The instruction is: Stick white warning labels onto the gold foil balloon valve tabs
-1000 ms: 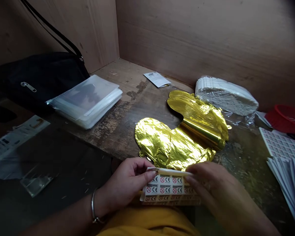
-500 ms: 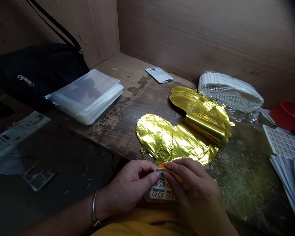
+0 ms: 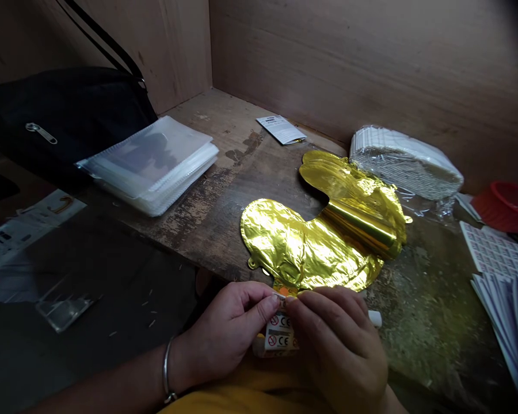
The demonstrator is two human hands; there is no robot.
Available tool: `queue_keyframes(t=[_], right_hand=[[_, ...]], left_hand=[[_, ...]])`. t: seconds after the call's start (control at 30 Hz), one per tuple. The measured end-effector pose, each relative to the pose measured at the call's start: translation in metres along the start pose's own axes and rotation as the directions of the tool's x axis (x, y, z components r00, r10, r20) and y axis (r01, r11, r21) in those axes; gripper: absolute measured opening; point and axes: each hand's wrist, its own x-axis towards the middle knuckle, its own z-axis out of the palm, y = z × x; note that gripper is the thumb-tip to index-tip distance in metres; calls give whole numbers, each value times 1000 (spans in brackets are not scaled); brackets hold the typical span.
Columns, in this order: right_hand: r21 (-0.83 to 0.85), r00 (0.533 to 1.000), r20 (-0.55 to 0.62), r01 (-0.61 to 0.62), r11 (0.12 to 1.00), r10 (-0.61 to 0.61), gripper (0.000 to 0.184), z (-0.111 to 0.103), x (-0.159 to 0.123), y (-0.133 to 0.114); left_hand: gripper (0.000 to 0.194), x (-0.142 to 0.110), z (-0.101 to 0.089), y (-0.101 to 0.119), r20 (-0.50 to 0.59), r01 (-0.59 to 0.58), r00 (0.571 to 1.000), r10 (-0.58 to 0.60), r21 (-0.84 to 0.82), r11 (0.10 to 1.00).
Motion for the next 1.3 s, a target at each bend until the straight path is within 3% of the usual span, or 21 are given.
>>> queue_keyframes(t=[0.23,0.37,0.5,0.67,0.77,0.93,1.1,1.3], right_hand=[[-20,999,-8,42,999,-42,24,4,-5,1],[-31,995,-48,-91,995,89,22,8,-2,-3],[-30,987,-1,-164,986,164,23,10,0,-4],[-63,993,-5,-117,991,117,32,7,-6,-2],[-95,995,-16,-97,991,96,35,8,-8,-3],[-82,986,-124,-126,989,115,21,13,-5,-6],[-65,990,-110,-92,994,85,15,14,-5,-6],[-27,999,-42,-16,1000,15,19,14,-10,0]], left_hand=[[36,-1,2,1,-18,22,1000,-23,-53,998],[36,-1,3,-1,-29,8,1000,-10,-73,997],[33,-2,2,-3,-45,-29,999,24,-109,994],[15,-5,2,-2,33,-53,998,60,-187,981],[17,-4,2,-2,10,-57,998,60,-178,982],[20,-2,3,-7,-18,-29,999,26,-200,979],[28,0,3,-12,-15,-42,999,39,-224,974],[35,1,1,-15,-6,-22,1000,21,-224,974]])
